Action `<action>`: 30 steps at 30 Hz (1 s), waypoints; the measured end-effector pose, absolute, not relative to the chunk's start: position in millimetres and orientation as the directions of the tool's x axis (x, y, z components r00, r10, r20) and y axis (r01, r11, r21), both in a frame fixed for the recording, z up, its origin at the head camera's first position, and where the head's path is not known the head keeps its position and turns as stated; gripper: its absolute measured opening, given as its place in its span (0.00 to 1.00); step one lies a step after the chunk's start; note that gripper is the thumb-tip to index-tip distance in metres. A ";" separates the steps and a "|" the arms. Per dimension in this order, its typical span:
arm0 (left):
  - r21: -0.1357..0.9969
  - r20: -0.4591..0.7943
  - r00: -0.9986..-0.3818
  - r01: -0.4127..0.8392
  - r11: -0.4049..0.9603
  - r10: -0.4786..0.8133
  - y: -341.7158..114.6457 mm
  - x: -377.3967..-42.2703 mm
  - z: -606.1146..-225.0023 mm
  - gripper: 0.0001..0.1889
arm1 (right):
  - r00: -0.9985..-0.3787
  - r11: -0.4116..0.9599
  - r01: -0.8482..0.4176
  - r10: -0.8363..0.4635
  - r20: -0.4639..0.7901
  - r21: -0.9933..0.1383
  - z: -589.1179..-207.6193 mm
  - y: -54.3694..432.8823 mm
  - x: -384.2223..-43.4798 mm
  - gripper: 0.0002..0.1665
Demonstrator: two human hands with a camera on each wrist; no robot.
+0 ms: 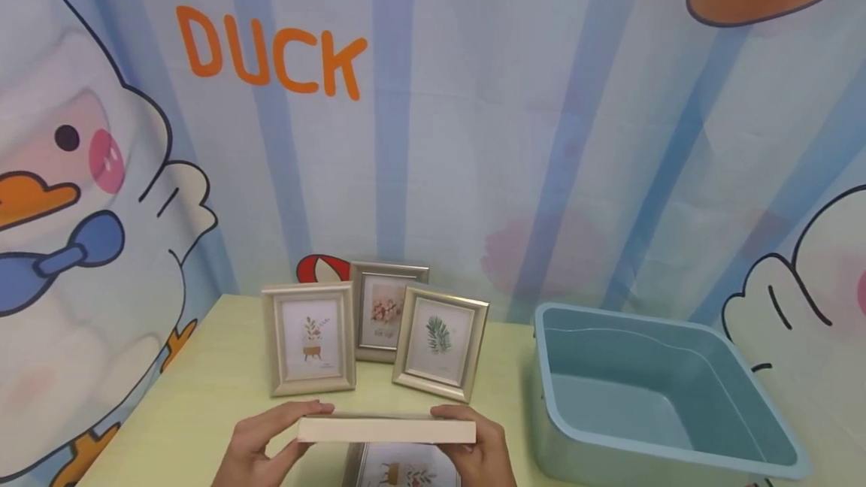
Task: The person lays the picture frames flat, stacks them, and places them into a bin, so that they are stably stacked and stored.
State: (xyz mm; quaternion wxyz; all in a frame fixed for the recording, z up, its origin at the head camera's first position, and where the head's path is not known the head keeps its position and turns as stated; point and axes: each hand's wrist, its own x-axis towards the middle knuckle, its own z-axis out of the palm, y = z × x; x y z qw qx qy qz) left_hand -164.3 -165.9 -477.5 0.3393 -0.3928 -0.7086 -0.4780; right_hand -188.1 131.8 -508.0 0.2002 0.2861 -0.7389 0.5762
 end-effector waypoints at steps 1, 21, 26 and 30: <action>0.433 0.846 -0.489 0.862 0.264 0.210 -164.8 -163.4 -477.7 0.30 | -0.791 0.194 -0.612 -0.177 0.586 -0.767 -505.2 131.0 -187.1 0.16; 0.916 0.380 -0.918 0.356 0.187 -0.115 -151.7 -159.9 -472.0 0.21 | -0.846 0.215 -0.531 -0.090 0.525 -0.820 -504.6 130.1 -179.7 0.33; 0.937 0.341 -0.931 0.325 0.132 -0.127 -150.8 -162.1 -473.9 0.21 | -0.909 0.187 -0.398 -0.217 0.357 -0.898 -499.5 140.5 -181.6 0.39; 0.942 0.331 -0.933 0.320 0.100 -0.139 -151.6 -163.5 -475.9 0.20 | -0.898 0.171 -0.281 -0.394 0.196 -0.944 -494.6 151.7 -183.8 0.46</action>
